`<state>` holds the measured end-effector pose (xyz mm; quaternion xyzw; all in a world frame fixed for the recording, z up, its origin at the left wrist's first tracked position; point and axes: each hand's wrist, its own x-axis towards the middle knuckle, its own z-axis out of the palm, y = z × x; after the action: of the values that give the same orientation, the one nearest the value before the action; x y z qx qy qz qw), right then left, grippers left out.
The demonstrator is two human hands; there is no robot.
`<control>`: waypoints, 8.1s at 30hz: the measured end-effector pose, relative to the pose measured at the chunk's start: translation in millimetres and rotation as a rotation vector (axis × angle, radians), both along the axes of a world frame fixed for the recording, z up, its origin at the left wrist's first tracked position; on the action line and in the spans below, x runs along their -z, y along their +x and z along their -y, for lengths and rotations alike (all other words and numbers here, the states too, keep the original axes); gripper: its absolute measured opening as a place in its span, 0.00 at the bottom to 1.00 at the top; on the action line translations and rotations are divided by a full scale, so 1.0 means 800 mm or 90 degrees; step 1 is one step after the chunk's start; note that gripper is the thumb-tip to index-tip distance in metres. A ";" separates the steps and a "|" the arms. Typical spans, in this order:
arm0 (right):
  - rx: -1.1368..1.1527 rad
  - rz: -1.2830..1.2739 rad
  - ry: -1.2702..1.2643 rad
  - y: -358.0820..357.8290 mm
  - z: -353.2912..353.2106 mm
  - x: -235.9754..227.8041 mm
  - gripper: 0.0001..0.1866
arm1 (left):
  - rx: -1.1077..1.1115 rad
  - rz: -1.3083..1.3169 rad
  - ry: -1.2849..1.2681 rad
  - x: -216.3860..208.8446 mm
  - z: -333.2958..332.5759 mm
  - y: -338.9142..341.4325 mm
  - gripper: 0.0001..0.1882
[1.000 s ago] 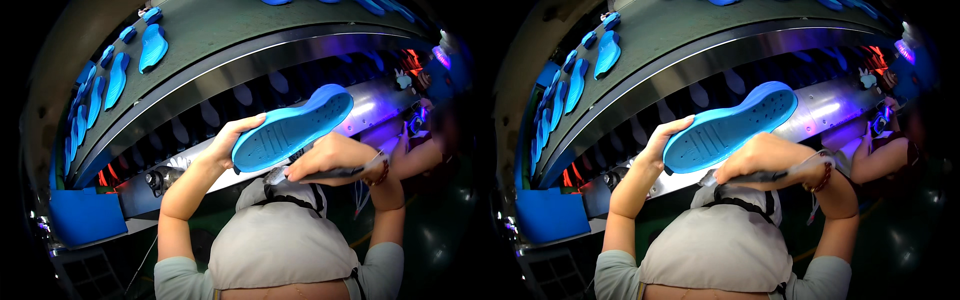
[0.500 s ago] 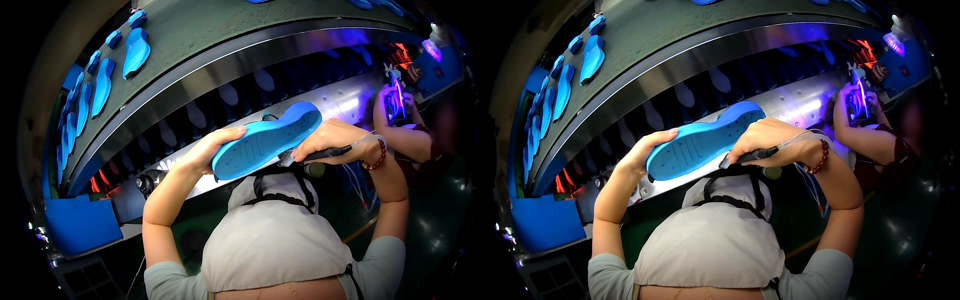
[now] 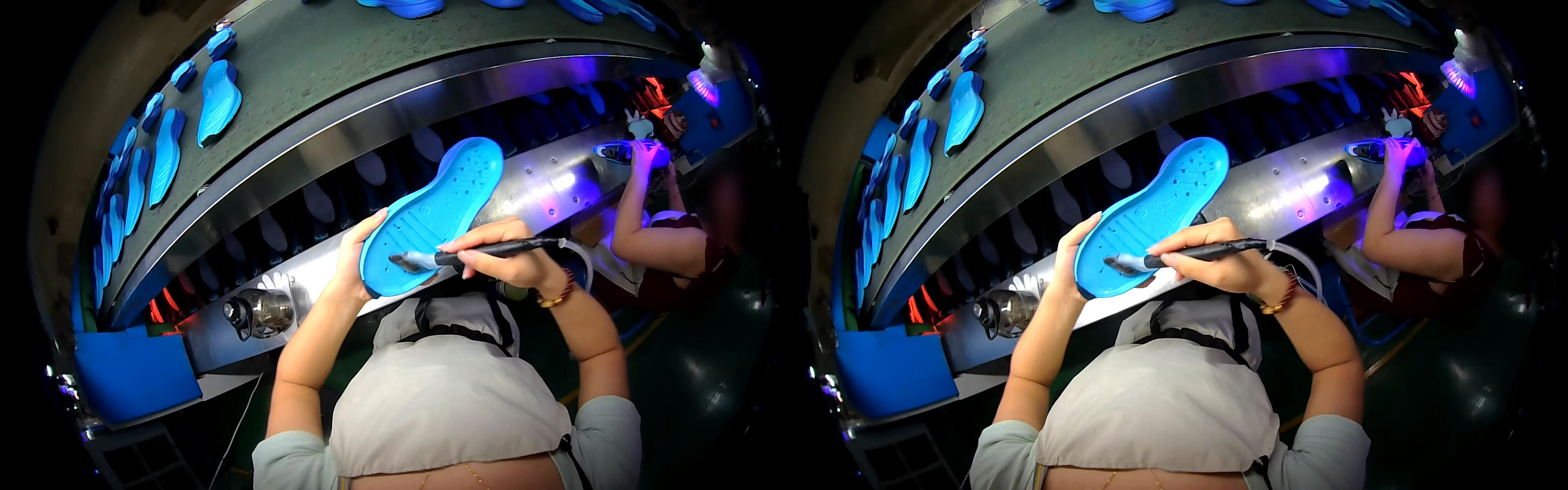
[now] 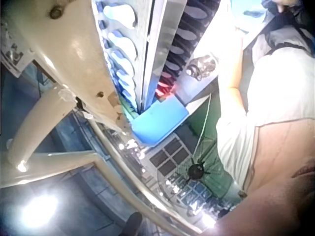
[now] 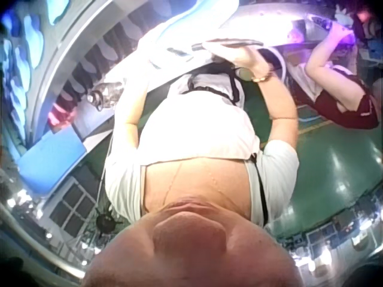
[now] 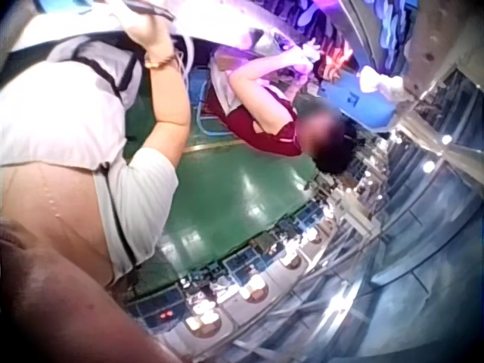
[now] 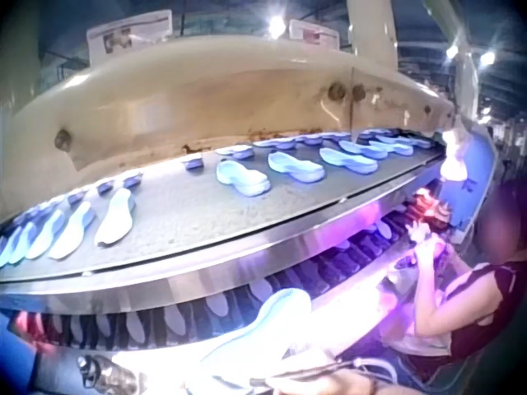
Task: The person applies adhesive to the underside of blue shoe soles using a brush, picking them up from a conveyor belt and placing them back down after application.
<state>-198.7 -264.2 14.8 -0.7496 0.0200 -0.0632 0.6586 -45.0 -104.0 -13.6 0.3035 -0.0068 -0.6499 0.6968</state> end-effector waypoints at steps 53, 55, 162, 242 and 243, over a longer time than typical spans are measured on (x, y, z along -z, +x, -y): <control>0.518 0.166 0.297 -0.100 0.031 0.088 0.13 | -0.397 1.740 0.388 -0.092 0.334 0.239 0.20; 0.567 0.240 -0.047 -0.094 0.027 0.073 0.11 | -0.212 1.818 0.379 -0.105 0.300 0.209 0.18; -0.132 0.128 0.009 -0.036 0.080 -0.008 0.11 | -0.142 0.186 -0.302 0.016 0.083 -0.022 0.29; 0.058 0.097 0.207 -0.034 0.059 0.002 0.09 | -0.339 0.125 -0.246 -0.015 0.118 -0.067 0.28; 0.040 0.160 0.146 -0.035 0.062 0.001 0.09 | -0.352 0.110 -0.246 -0.008 0.118 -0.067 0.27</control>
<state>-226.9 -313.4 14.1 -0.6550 -0.0322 -0.1743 0.7346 -98.9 -198.1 -7.0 0.2105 -0.1064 -0.3949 0.8879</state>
